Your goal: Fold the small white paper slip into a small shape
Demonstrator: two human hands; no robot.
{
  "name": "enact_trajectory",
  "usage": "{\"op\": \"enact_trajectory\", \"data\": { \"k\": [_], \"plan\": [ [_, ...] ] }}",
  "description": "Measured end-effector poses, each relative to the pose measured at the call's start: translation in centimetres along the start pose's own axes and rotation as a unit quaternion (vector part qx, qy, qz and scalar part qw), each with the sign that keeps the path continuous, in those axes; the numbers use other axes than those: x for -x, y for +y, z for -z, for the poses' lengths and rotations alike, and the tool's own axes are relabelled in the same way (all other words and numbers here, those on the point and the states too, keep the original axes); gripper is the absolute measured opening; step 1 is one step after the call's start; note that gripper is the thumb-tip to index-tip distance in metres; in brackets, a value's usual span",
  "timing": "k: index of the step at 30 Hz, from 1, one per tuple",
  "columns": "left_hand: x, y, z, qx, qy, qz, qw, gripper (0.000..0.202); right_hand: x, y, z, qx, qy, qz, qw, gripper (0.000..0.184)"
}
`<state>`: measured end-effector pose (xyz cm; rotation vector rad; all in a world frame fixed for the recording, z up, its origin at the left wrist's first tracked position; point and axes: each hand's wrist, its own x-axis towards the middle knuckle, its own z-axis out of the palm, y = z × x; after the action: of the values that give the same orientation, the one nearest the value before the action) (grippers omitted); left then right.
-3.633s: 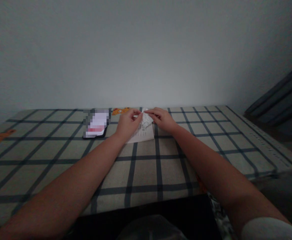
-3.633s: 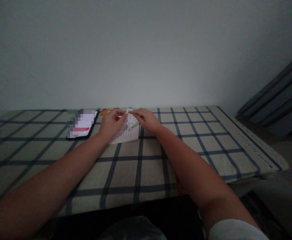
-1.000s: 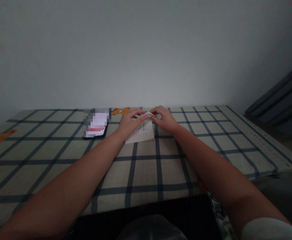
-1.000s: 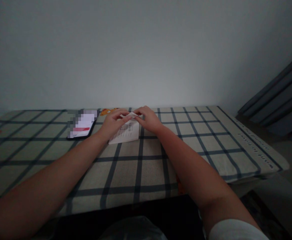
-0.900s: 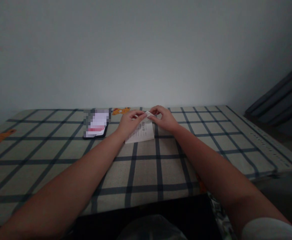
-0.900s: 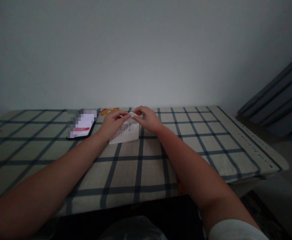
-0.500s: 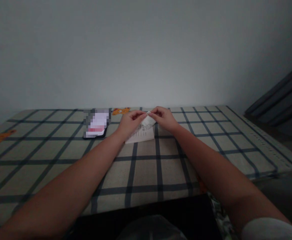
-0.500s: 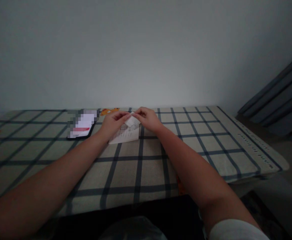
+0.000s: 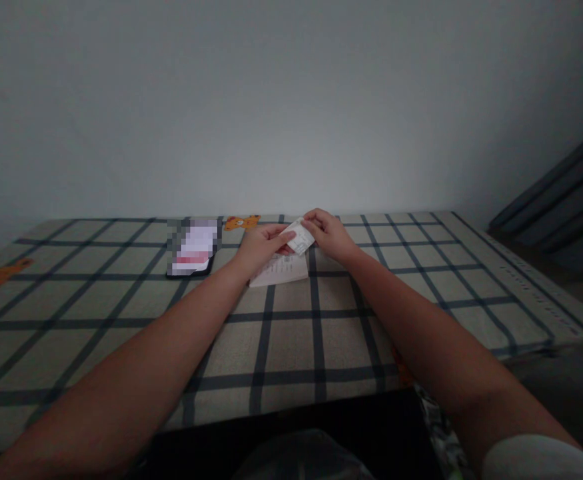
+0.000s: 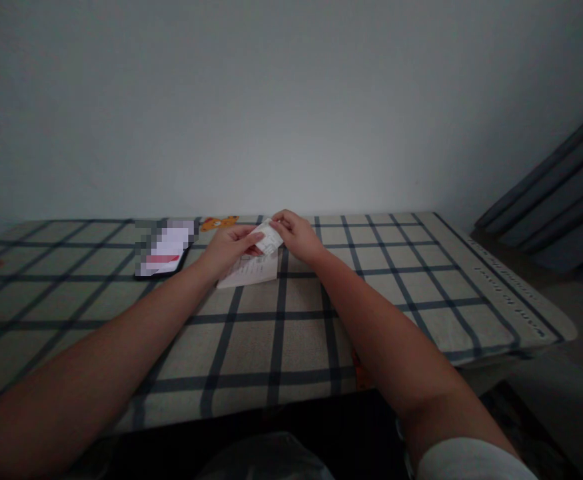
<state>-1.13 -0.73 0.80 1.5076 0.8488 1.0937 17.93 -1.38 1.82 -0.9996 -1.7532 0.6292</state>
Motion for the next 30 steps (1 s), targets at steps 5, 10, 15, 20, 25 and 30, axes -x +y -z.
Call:
{"op": "enact_trajectory", "data": {
  "k": [5, 10, 15, 20, 25, 30],
  "plan": [
    [-0.2, -0.2, 0.1, -0.003, 0.032, -0.009, 0.999, 0.041, 0.1, -0.2, -0.1, -0.065, -0.014, -0.039, 0.997, 0.034],
    [-0.4, -0.1, 0.2, 0.011, 0.044, -0.013, 0.999, 0.042, -0.1, -0.2, -0.2, -0.109, -0.015, -0.051, 0.993, 0.033],
    [-0.2, -0.2, 0.1, 0.036, -0.015, 0.022, 0.999, 0.040, -0.3, 0.1, 0.0, -0.138, -0.025, -0.056, 0.989, 0.034],
    [-0.3, -0.1, 0.2, 0.029, 0.024, 0.017, 0.999, 0.038, -0.3, 1.0, 0.0, -0.146, -0.038, -0.081, 0.985, 0.036],
    [-0.3, -0.3, 0.2, 0.017, 0.030, 0.015, 0.999, 0.034, -0.2, 0.7, 0.2, -0.142, -0.063, -0.079, 0.985, 0.033],
    [-0.4, -0.5, 0.4, 0.017, 0.038, -0.003, 0.999, 0.037, -0.1, 0.4, 0.0, -0.161, -0.076, -0.101, 0.979, 0.033]
  ]
}}
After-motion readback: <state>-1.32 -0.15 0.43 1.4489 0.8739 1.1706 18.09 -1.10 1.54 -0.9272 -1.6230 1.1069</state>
